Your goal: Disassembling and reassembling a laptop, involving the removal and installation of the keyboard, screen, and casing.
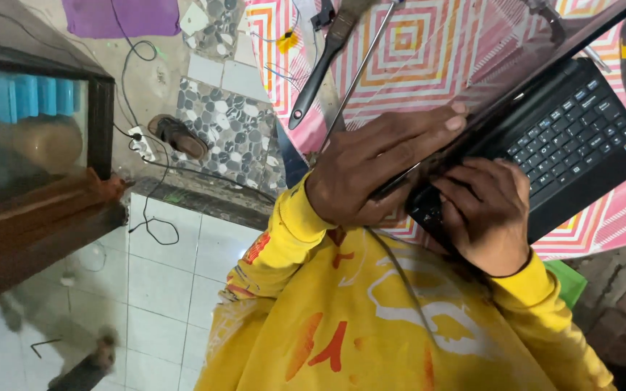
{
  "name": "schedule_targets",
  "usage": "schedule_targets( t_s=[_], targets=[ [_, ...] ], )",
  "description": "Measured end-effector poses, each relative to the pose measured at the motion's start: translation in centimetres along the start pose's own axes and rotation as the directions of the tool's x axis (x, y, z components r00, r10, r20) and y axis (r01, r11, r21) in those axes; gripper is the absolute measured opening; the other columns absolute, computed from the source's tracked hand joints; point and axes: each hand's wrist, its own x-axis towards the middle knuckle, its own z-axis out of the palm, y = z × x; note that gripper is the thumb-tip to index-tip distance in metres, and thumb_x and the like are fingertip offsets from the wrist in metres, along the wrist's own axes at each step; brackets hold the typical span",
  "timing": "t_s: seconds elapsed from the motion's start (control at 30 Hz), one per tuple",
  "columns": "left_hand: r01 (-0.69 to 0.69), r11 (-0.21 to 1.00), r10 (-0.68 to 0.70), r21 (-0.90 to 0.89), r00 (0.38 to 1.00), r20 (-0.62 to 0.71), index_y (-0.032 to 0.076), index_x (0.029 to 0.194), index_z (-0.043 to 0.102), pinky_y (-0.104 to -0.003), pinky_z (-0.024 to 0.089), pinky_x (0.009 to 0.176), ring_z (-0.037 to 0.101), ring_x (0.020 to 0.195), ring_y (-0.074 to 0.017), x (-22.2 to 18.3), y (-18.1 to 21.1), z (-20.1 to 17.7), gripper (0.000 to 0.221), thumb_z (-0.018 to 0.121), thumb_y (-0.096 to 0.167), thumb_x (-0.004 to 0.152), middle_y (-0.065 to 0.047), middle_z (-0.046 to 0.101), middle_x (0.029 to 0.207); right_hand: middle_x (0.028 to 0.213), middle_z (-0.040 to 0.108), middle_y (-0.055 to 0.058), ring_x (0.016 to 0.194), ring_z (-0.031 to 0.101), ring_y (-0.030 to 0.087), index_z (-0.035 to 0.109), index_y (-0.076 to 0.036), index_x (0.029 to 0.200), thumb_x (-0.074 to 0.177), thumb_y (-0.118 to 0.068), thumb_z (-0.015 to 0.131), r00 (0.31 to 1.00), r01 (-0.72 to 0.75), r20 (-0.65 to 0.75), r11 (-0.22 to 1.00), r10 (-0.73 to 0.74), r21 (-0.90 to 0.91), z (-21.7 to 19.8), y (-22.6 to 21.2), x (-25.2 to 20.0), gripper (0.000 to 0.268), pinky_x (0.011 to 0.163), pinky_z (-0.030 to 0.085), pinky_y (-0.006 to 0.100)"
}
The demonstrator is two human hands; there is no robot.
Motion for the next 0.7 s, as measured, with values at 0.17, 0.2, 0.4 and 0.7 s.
schedule_targets(
  t_s=[0.17,0.2,0.4,0.7],
  targets=[
    [0.028,0.999,-0.029,0.030,0.999,0.031,0.008,0.151,0.043,-0.041,0.060,0.116,0.067,0.141,-0.0303,-0.9,-0.6,0.6,0.048,0.045,0.000,0.104,-0.012,0.052,0.154,0.109,0.069,0.011,0.108,0.059,0.035,0.074,-0.008,0.106,0.097,-0.012,0.060,0.999,-0.001,0.049,0.997,-0.002,0.079,1.0,0.3,-0.1,0.017,0.105,0.039,0.050],
    [0.038,0.998,-0.040,0.041,0.998,0.045,0.010,0.152,0.043,-0.041,0.060,0.115,0.069,0.140,-0.0304,-1.0,-0.7,0.6,0.055,0.047,0.000,0.098,-0.010,0.051,0.155,0.108,0.069,0.010,0.105,0.058,0.034,0.074,-0.007,0.104,0.097,-0.012,0.058,0.999,-0.003,0.051,0.995,-0.002,0.100,1.3,0.2,0.2,0.018,0.104,0.038,0.048],
    [0.072,0.995,-0.077,0.071,0.994,0.073,0.014,0.154,0.041,-0.038,0.062,0.113,0.070,0.140,-0.0281,-1.2,-0.7,0.5,0.057,0.054,0.002,0.100,-0.008,0.052,0.156,0.099,0.070,0.010,0.094,0.060,0.033,0.073,-0.006,0.096,0.100,-0.014,0.056,0.999,-0.030,-0.019,0.985,0.034,0.168,1.5,-0.4,1.2,0.019,0.095,0.038,0.046],
    [0.087,0.996,-0.088,0.014,0.995,0.055,0.008,0.151,0.042,-0.040,0.058,0.121,0.066,0.142,-0.0301,-1.1,-0.7,0.7,0.044,0.048,0.013,0.108,-0.009,0.052,0.154,0.089,0.067,0.003,0.092,0.059,0.030,0.069,-0.011,0.090,0.092,-0.014,0.064,0.999,-0.004,0.045,0.997,0.000,0.075,2.0,-0.2,0.8,0.006,0.097,0.033,0.046]
  ],
)
